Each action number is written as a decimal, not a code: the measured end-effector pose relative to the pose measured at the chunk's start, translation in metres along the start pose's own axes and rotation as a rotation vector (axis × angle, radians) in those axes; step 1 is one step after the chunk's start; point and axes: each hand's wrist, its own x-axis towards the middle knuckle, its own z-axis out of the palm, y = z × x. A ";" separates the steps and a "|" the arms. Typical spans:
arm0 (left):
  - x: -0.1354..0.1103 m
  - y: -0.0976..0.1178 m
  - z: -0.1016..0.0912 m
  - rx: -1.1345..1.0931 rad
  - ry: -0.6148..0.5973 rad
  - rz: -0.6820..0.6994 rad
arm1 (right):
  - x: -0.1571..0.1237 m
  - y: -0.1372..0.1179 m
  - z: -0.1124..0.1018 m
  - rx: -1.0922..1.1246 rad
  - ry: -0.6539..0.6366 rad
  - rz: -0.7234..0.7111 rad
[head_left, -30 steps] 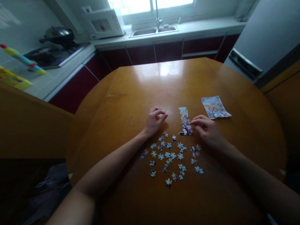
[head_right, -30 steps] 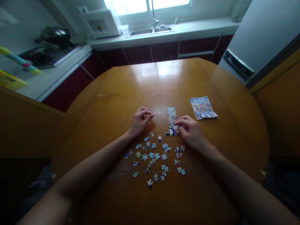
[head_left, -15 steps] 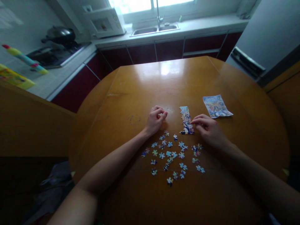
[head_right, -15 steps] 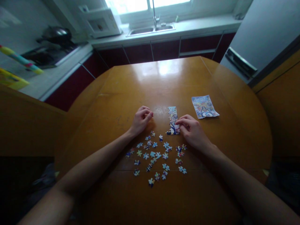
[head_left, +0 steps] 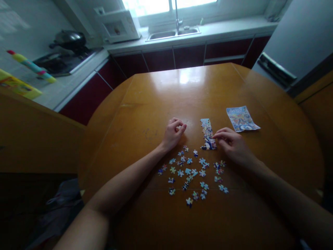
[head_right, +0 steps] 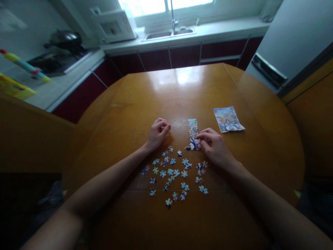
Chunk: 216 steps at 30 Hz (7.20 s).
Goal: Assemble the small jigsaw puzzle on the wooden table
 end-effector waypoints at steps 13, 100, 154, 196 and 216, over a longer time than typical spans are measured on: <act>-0.001 -0.005 0.004 -0.050 0.032 -0.081 | 0.000 0.000 0.000 0.006 -0.005 0.003; 0.001 0.000 0.003 -0.091 0.019 -0.116 | 0.001 -0.003 -0.002 0.004 0.016 -0.007; 0.003 0.002 0.002 -0.070 -0.007 -0.127 | 0.004 -0.003 -0.005 0.021 0.049 -0.021; 0.005 0.003 0.001 -0.048 -0.026 -0.118 | 0.007 -0.003 -0.011 0.000 0.089 0.002; 0.004 0.004 0.001 -0.045 -0.036 -0.118 | 0.008 0.000 -0.012 -0.010 0.085 -0.010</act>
